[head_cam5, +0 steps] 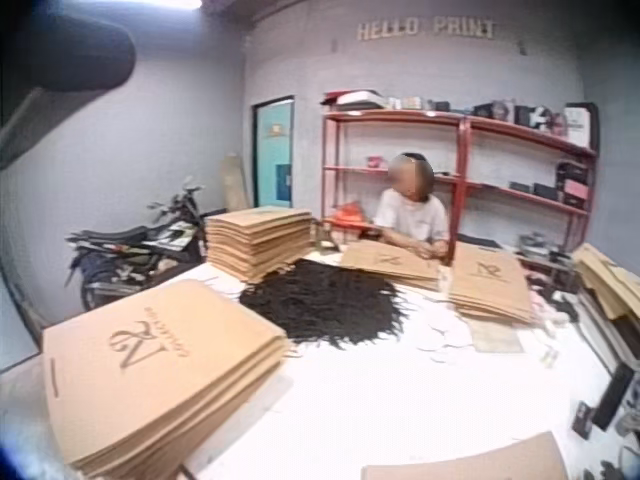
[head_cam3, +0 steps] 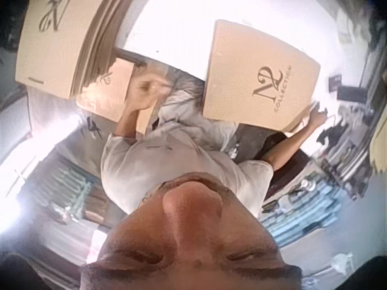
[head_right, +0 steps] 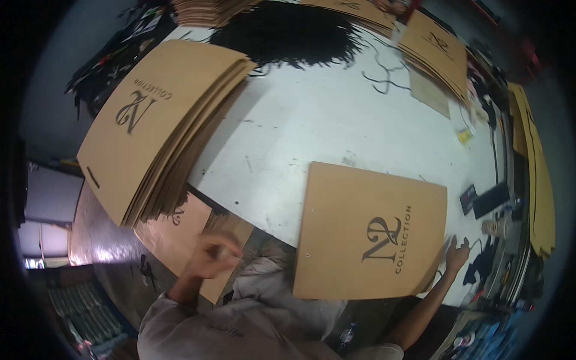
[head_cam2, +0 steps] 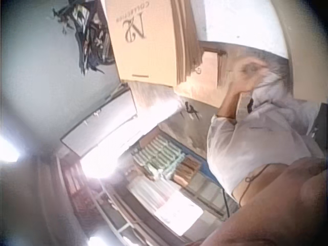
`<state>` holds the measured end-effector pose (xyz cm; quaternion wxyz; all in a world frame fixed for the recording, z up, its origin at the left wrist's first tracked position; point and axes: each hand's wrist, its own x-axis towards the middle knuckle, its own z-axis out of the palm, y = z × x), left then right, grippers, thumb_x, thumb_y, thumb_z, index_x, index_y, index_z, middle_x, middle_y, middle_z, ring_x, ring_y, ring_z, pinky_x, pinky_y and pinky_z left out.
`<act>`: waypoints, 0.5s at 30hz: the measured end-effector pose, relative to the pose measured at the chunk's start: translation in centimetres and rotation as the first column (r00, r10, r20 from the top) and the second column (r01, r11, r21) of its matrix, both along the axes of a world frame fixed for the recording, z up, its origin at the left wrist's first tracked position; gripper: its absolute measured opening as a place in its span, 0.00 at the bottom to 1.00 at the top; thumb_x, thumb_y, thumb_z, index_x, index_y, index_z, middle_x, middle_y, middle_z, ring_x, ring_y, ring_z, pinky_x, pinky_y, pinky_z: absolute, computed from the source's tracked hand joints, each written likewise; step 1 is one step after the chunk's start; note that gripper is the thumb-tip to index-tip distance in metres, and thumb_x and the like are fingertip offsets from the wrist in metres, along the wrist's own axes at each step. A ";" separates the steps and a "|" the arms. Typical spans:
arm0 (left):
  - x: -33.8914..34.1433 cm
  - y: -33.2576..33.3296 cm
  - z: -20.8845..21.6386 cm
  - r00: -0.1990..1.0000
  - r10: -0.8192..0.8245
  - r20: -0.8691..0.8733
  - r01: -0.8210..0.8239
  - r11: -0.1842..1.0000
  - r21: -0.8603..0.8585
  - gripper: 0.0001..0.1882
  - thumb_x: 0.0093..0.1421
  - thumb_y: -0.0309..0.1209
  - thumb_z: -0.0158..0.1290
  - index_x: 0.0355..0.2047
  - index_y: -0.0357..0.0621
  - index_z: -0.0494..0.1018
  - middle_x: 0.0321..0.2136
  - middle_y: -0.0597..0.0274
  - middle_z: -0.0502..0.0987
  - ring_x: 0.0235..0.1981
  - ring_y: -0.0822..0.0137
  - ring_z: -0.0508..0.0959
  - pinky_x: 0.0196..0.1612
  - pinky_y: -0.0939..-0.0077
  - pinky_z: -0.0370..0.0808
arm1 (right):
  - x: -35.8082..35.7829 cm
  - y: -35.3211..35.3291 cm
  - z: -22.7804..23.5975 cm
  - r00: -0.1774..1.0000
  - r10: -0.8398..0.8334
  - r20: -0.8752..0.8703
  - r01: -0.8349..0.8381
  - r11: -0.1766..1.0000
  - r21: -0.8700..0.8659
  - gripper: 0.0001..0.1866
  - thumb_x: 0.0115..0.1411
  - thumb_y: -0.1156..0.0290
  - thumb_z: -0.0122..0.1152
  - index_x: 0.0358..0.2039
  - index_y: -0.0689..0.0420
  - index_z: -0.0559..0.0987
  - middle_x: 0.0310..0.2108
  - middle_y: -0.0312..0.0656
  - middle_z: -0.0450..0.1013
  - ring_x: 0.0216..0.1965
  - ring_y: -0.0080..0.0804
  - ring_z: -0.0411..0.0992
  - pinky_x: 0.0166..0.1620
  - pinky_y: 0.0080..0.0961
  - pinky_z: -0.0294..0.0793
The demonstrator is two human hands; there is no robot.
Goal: The person repeatedly threads black drawstrings through pre-punched holes on flat brown paper bags, then stacks the finished bags. The process is performed one bag at a time on a white worktable.
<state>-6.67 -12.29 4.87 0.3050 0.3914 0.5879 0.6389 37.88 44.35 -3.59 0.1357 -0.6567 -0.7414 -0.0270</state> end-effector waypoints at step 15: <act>-5.9 -17.5 5.8 0.018 0.998 -0.061 -0.994 0.025 0.108 0.08 0.67 0.32 0.60 0.36 0.40 0.78 0.26 0.71 0.73 0.24 0.79 0.70 0.30 0.82 0.68 | 4.1 -0.2 -5.2 0.929 0.323 -0.182 -0.294 0.940 0.171 0.20 0.59 0.55 0.74 0.31 0.62 0.83 0.26 0.46 0.80 0.26 0.38 0.77 0.31 0.39 0.79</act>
